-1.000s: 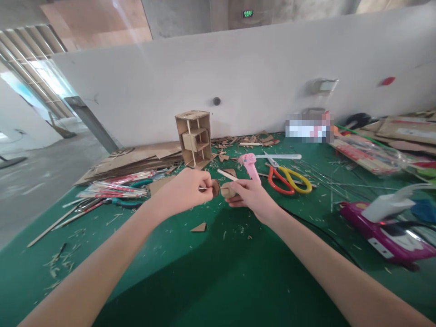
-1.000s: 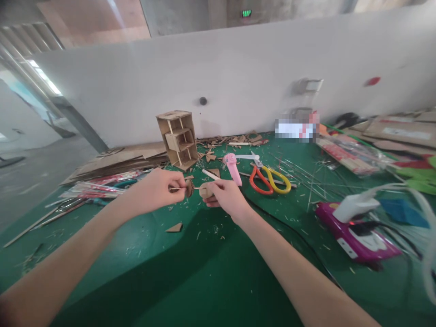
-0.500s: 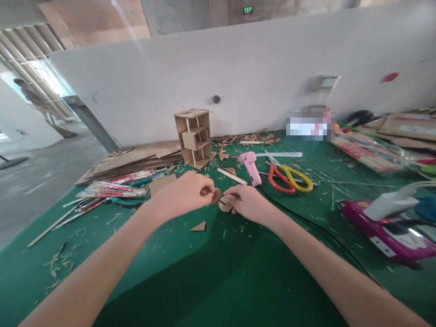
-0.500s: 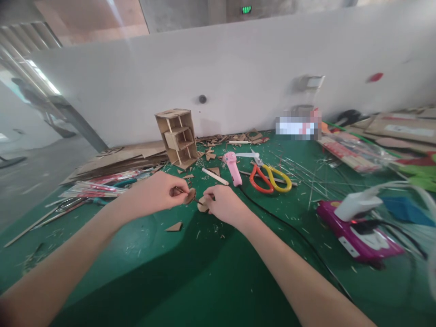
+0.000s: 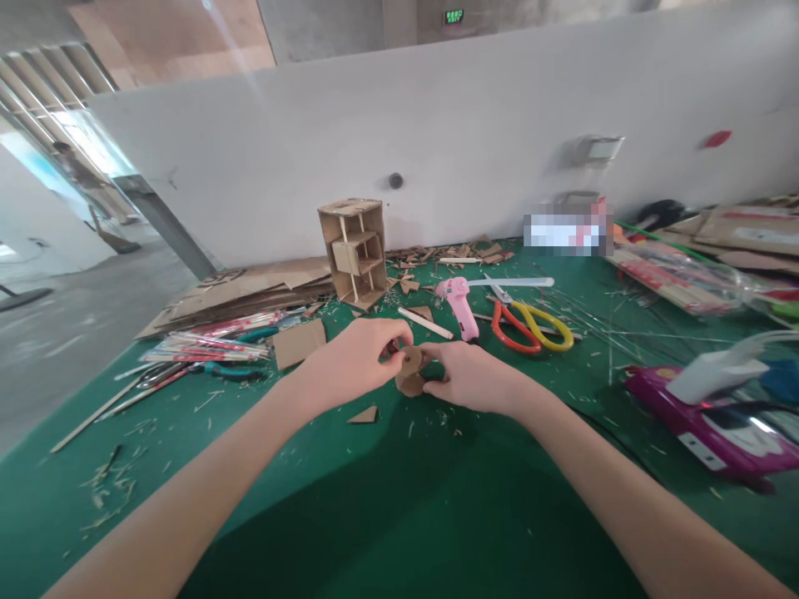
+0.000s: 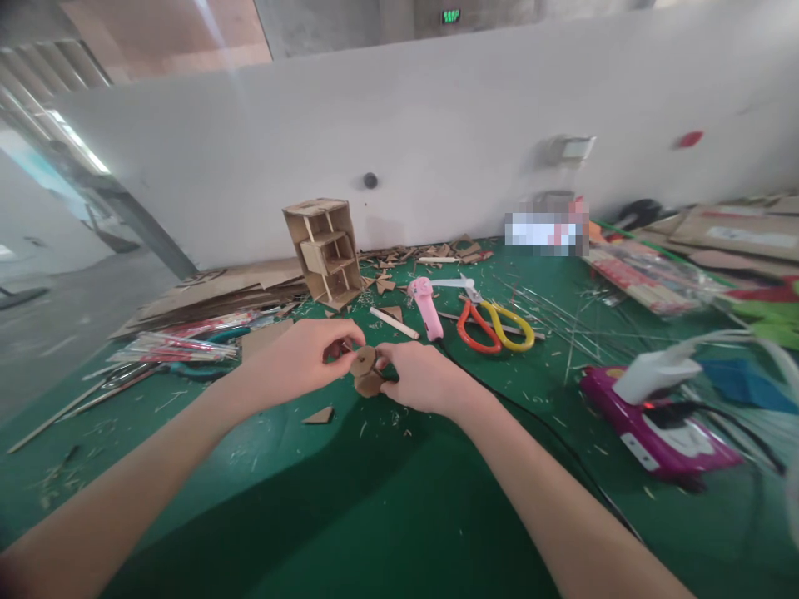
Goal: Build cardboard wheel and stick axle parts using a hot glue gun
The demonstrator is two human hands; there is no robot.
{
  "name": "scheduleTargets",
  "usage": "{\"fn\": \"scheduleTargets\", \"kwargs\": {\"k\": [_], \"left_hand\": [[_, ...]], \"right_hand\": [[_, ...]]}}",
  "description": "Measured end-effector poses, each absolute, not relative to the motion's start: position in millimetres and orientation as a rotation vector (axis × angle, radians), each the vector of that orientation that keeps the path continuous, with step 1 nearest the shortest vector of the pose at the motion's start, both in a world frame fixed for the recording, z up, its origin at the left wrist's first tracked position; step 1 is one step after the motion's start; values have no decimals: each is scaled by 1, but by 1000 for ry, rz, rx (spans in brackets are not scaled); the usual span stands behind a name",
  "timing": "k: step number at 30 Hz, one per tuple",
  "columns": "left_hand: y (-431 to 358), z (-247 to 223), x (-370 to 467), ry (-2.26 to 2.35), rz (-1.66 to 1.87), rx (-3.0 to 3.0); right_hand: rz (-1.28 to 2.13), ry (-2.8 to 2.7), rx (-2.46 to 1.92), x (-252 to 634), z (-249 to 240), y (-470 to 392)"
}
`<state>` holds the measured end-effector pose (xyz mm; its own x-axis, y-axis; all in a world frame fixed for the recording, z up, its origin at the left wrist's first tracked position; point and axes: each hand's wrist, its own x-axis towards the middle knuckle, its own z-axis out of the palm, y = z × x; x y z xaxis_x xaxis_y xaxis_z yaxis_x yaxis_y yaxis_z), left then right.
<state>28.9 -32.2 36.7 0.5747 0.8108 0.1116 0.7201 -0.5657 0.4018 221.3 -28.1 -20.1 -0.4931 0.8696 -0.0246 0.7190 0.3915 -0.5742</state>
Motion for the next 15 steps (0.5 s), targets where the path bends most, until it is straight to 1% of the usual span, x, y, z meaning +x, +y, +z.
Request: {"fn": "scheduleTargets", "kwargs": {"k": [6, 11, 15], "left_hand": [[-32, 44, 24, 1226, 481, 2460], [-33, 49, 22, 1225, 481, 2448], [-33, 50, 20, 1211, 454, 2462]], "right_hand": [[640, -2366, -1312, 222, -20, -28], [680, -2301, -1253, 219, -26, -23], [664, -2305, -1297, 213, -30, -24]]}}
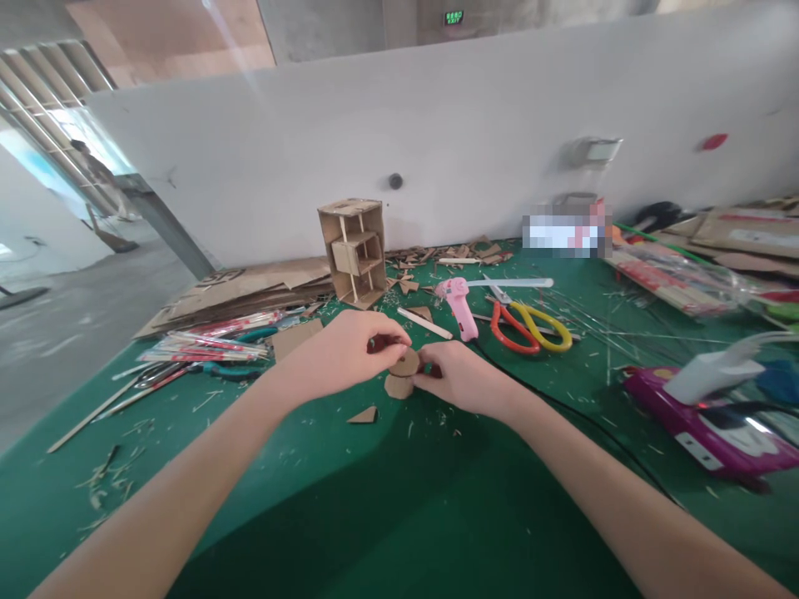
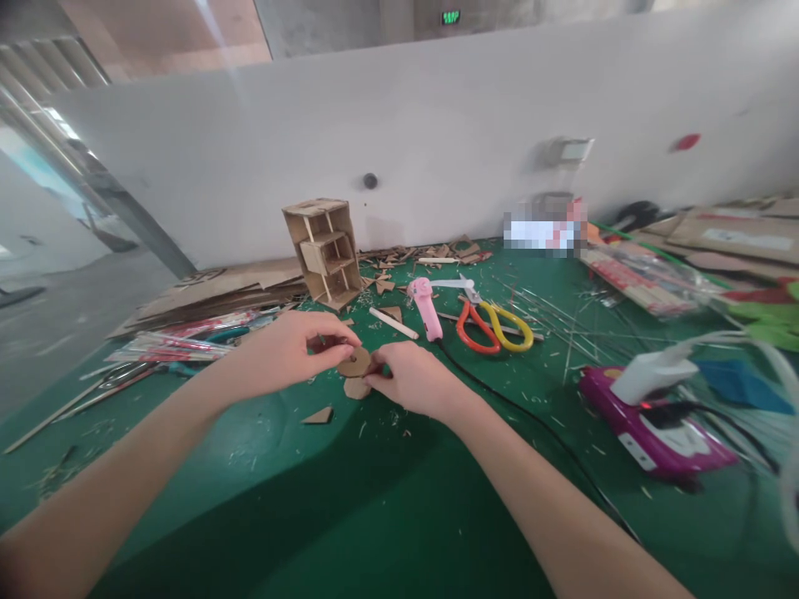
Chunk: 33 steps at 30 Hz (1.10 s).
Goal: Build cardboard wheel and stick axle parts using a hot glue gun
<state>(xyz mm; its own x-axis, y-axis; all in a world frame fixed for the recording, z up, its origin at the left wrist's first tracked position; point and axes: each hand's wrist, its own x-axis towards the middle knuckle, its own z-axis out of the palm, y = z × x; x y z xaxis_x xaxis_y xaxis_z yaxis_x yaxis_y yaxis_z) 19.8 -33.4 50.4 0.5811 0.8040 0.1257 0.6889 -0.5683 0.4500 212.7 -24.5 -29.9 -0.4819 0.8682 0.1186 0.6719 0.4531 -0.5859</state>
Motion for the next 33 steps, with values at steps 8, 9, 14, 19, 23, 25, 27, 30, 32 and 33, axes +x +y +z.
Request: {"fn": "scheduleTargets", "kwargs": {"k": [8, 9, 14, 19, 23, 25, 27, 30, 32, 33], "left_hand": [[-31, 53, 14, 1167, 397, 2462], [-31, 52, 14, 1165, 408, 2454], [-30, 52, 16, 1164, 452, 2419], [-32, 50, 18, 1217, 437, 2468], [-33, 50, 19, 1246, 379, 2516], [-34, 52, 18, 1261, 331, 2534], [-35, 54, 17, 1271, 292, 2539], [-36, 56, 16, 1282, 258, 2546], [-37, 57, 14, 1298, 251, 2562], [-37, 57, 14, 1309, 247, 2571]], "right_hand": [[720, -2289, -1263, 205, -30, -30], [705, -2289, -1277, 205, -31, -29], [693, -2289, -1278, 205, -33, -29], [730, -2259, -1322, 204, -36, -29], [735, -2219, -1354, 202, -36, -27], [749, -2206, -1365, 202, -35, -27], [744, -2203, -1375, 202, -34, -27], [792, -2196, -1351, 203, -33, -26], [833, -2182, -1331, 204, -34, -26], [841, -2177, -1325, 205, -34, -26]]}}
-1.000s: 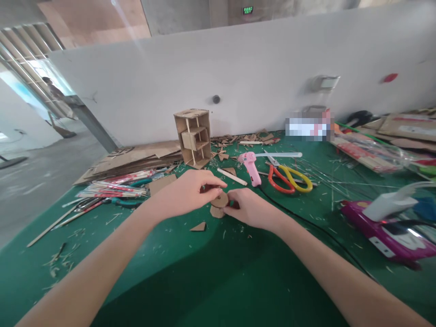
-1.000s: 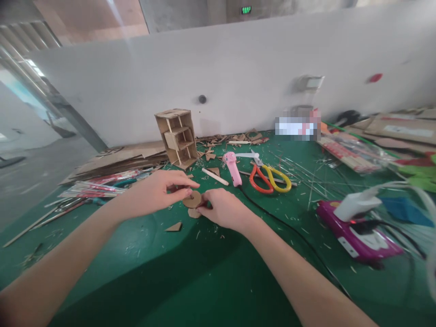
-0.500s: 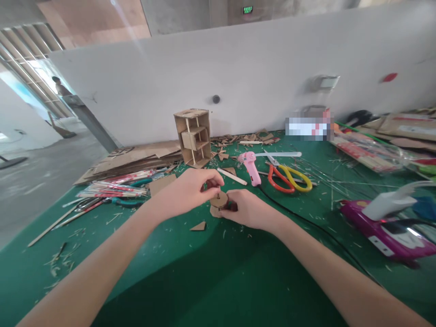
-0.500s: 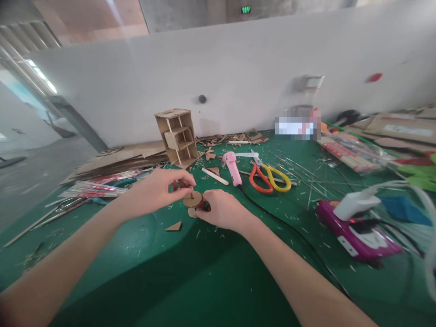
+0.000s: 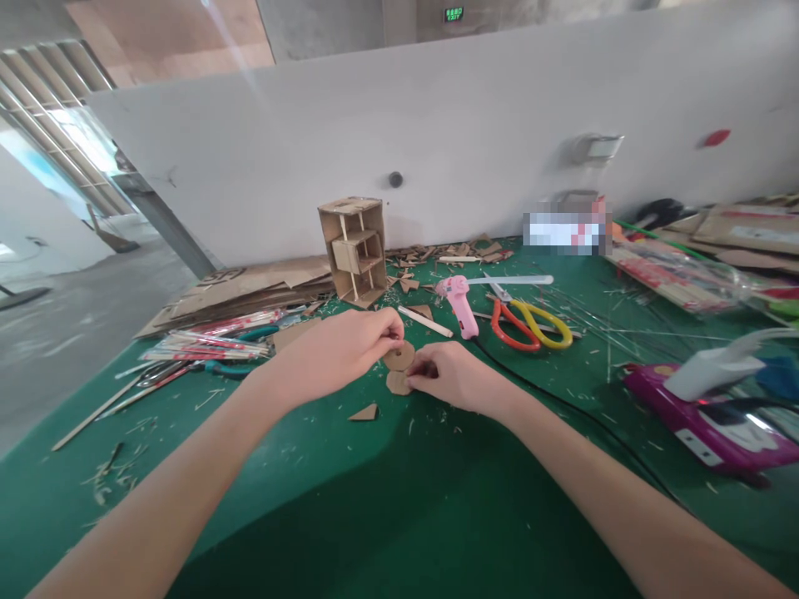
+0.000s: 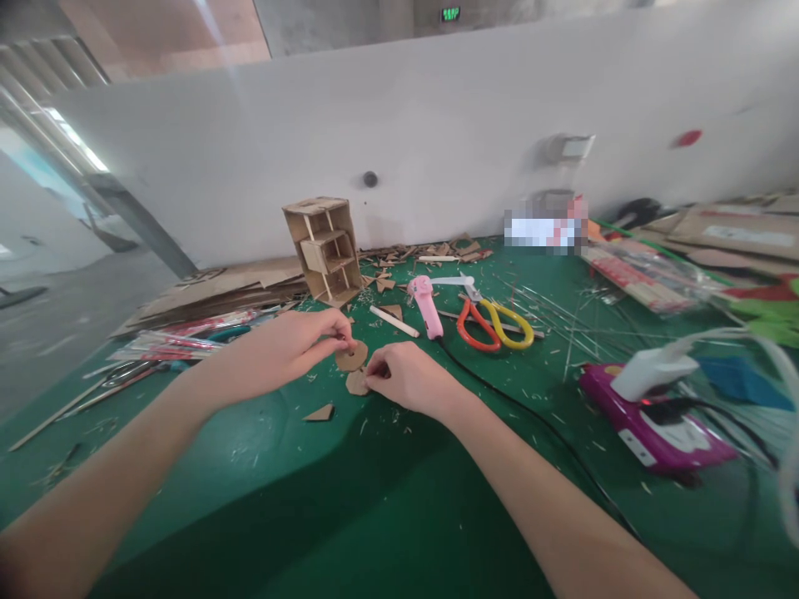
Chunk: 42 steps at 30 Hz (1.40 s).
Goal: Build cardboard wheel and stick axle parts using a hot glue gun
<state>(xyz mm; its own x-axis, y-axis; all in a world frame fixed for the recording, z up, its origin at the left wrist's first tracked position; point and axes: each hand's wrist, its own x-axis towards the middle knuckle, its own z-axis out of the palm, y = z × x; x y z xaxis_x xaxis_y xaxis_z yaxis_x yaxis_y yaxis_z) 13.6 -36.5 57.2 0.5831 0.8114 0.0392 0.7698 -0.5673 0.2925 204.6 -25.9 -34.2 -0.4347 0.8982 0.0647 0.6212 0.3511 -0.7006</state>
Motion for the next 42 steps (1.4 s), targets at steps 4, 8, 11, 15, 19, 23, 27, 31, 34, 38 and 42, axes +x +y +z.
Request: {"fn": "scheduleTargets", "kwargs": {"k": [4, 8, 11, 15, 19, 23, 27, 31, 34, 38, 42], "left_hand": [[-35, 57, 13, 1335, 196, 2611], [-35, 56, 14, 1309, 134, 2672], [-36, 56, 13, 1307, 111, 2704], [-37, 56, 12, 1316, 97, 2742], [-38, 56, 12, 1314, 86, 2807], [-39, 57, 13, 1291, 56, 2894], [-41, 60, 16, 1261, 53, 2950], [-43, 61, 19, 1243, 36, 2968], [-42, 60, 20, 1228, 40, 2957], [-41, 57, 18, 1220, 60, 2936], [-40, 57, 19, 1219, 72, 2958]], "right_hand": [[792, -2210, -1308, 205, -36, -25], [740, -2228, -1284, 206, -37, -24], [716, -2227, -1270, 207, -38, -22], [674, -2243, -1264, 207, -40, -21], [661, -2247, -1254, 206, -40, -20], [636, -2242, -1247, 210, -38, -20], [668, -2080, -1194, 212, -29, -23], [716, -2022, -1068, 210, -22, -28], [706, -2021, -1029, 208, -21, -29], [699, -2021, -1028, 208, -22, -29], [692, -2032, -1012, 208, -23, -29]]}}
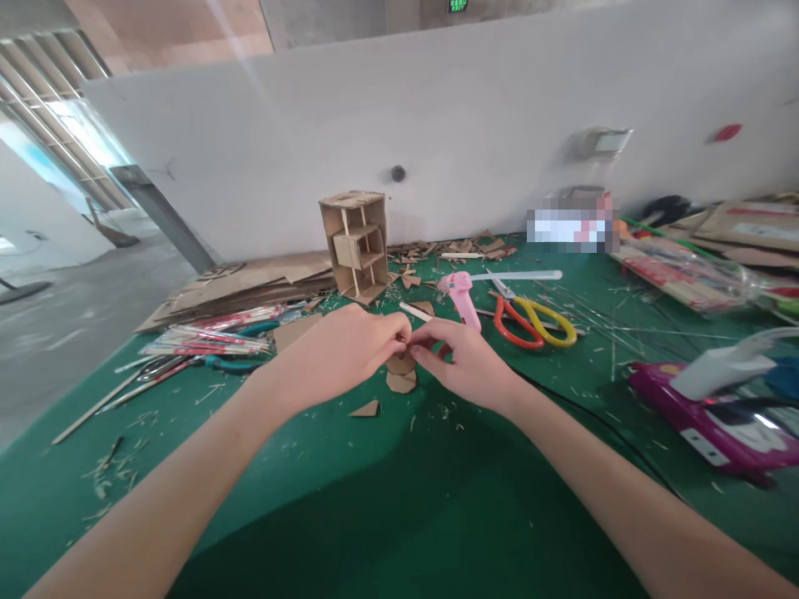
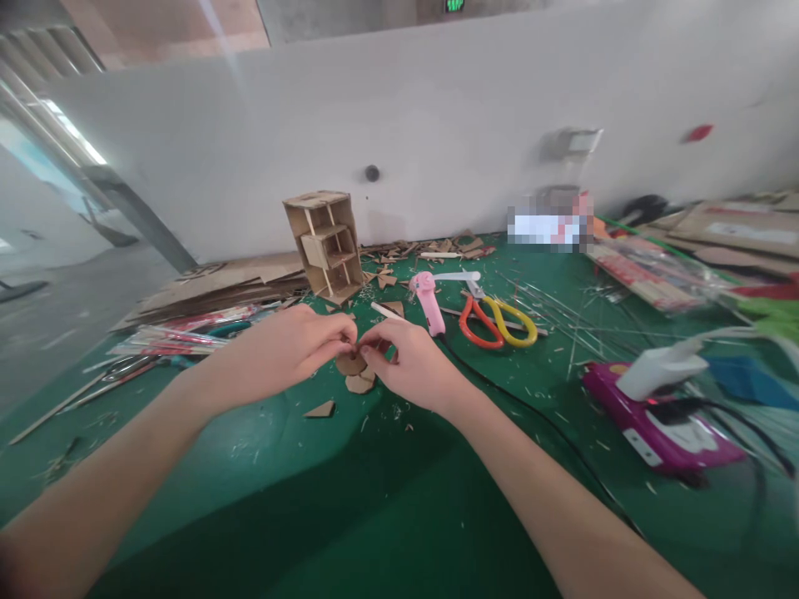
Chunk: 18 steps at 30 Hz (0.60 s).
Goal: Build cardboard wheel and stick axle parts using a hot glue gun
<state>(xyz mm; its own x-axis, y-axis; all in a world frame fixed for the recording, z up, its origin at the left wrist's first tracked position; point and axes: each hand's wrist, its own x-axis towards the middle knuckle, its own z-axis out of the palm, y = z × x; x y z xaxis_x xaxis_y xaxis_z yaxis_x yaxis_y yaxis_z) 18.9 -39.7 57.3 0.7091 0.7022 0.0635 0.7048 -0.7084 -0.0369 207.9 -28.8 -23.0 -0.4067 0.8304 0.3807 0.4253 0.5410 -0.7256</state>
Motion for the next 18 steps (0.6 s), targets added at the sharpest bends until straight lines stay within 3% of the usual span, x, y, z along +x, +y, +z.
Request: {"fn": "scheduleTargets", "kwargs": {"k": [18], "left_hand": [[-39, 55, 20, -1300, -167, -2918]], "right_hand": [[536, -2042, -904, 203, -25, -31]]}}
